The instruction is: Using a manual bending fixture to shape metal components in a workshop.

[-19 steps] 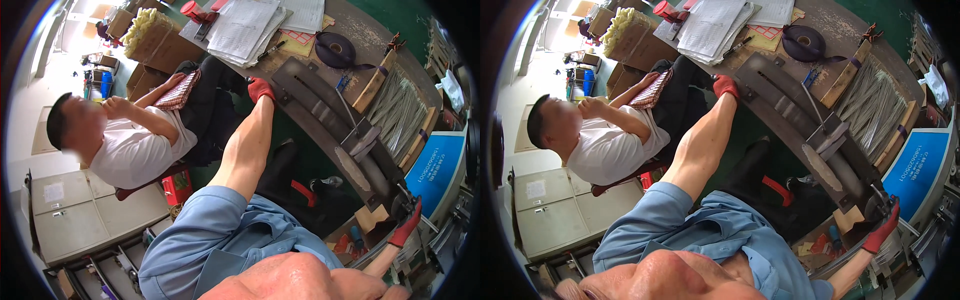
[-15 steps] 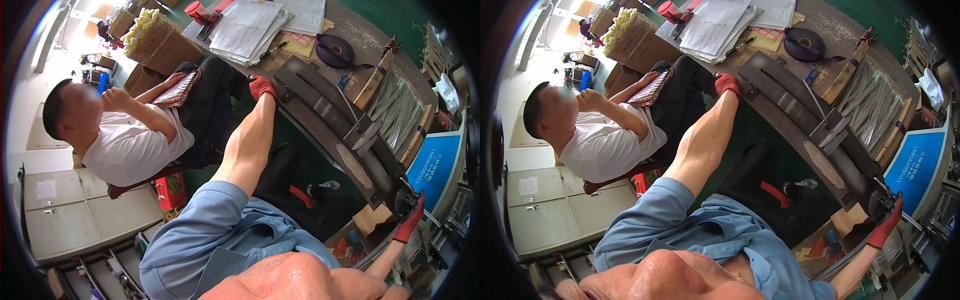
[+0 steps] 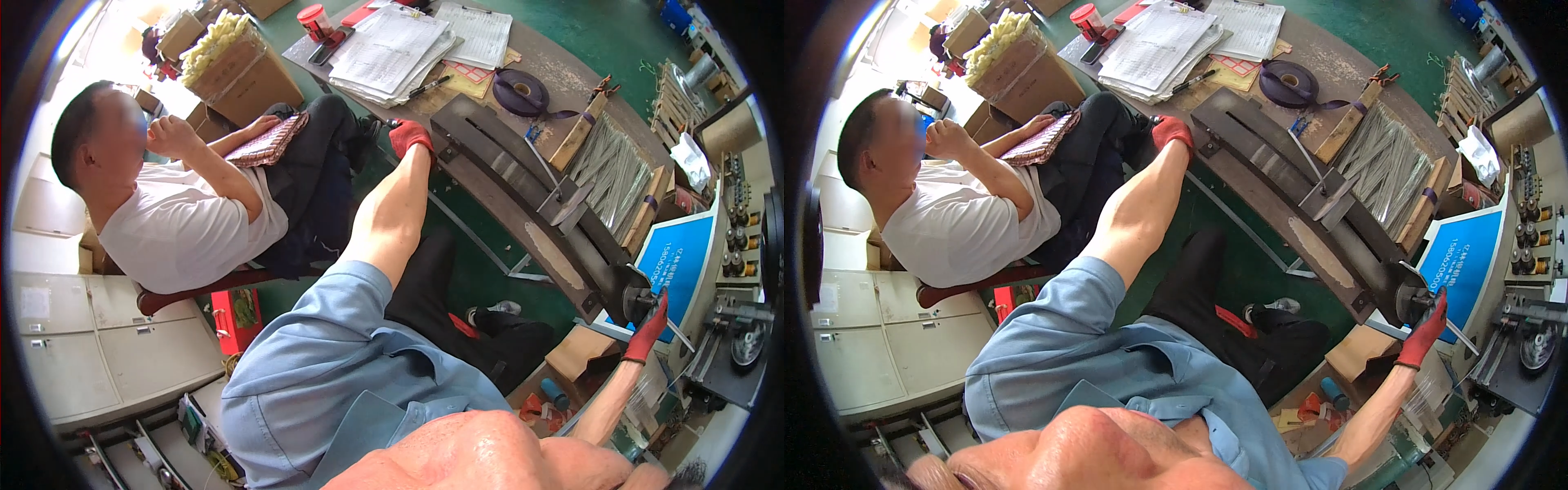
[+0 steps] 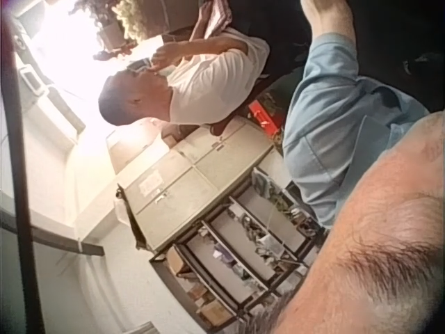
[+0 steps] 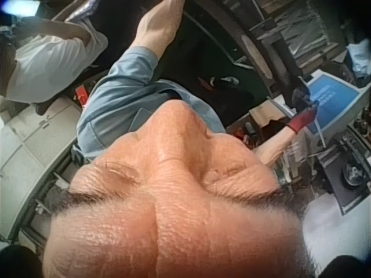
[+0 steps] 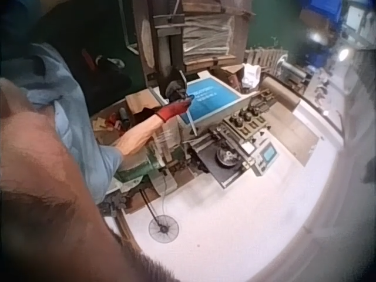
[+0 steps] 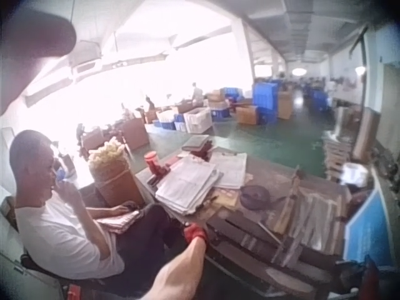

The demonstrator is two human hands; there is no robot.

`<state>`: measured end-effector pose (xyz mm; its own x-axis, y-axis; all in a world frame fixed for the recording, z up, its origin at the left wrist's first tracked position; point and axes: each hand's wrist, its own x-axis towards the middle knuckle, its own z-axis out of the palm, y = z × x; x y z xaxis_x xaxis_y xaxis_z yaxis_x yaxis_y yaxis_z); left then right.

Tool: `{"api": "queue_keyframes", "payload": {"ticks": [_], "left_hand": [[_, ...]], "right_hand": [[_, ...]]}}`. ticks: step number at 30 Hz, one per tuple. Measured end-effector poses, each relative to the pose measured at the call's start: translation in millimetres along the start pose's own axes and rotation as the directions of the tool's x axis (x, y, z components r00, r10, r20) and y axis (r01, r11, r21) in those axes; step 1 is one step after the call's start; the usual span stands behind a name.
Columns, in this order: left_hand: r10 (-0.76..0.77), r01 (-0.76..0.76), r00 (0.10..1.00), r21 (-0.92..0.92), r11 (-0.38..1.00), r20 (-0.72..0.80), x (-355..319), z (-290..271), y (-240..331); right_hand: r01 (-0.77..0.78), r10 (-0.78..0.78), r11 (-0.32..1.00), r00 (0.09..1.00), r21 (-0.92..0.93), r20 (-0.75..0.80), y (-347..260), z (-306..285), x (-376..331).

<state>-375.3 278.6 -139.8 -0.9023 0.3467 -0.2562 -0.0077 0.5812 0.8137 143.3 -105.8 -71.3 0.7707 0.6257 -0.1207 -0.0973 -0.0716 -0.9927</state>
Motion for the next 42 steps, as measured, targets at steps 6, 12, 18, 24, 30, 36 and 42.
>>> {"api": "queue_keyframes", "payload": {"ticks": [6, 12, 18, 24, 30, 36, 42], "left_hand": [[-0.015, 0.008, 0.998, 0.123, 0.992, 0.064, 28, 7, -10], [-0.034, 0.032, 0.999, 0.046, 0.998, 0.036, -9, -11, 5], [-0.012, 0.013, 0.998, -0.022, 1.000, 0.062, -1, -7, 3], [-0.004, 0.006, 0.997, -0.027, 1.000, 0.083, -14, -20, 8], [0.025, -0.026, 0.997, 0.008, 1.000, 0.070, -7, -15, 2], [0.025, -0.026, 0.998, 0.020, 0.999, 0.050, -10, -21, 2], [0.032, -0.033, 0.997, 0.013, 0.999, 0.067, -13, -22, 7]], "right_hand": [[-0.017, 0.012, 0.994, 0.999, -0.111, -0.048, -15, 15, -11], [-0.147, 0.189, 0.951, 0.973, -0.273, 0.133, -19, -27, 11], [0.141, -0.042, 0.196, 0.990, -0.970, 0.135, -102, 37, -38], [0.494, -0.336, 0.047, 0.826, -0.868, 0.452, -169, 185, -50], [0.116, 0.111, 0.969, 0.577, -0.216, 0.809, -139, 416, -26], [-0.181, 0.160, 0.980, 0.492, -0.079, 0.856, -70, 629, 27], [-0.150, 0.166, 0.985, 0.702, -0.084, 0.692, -32, 738, 55]]}}
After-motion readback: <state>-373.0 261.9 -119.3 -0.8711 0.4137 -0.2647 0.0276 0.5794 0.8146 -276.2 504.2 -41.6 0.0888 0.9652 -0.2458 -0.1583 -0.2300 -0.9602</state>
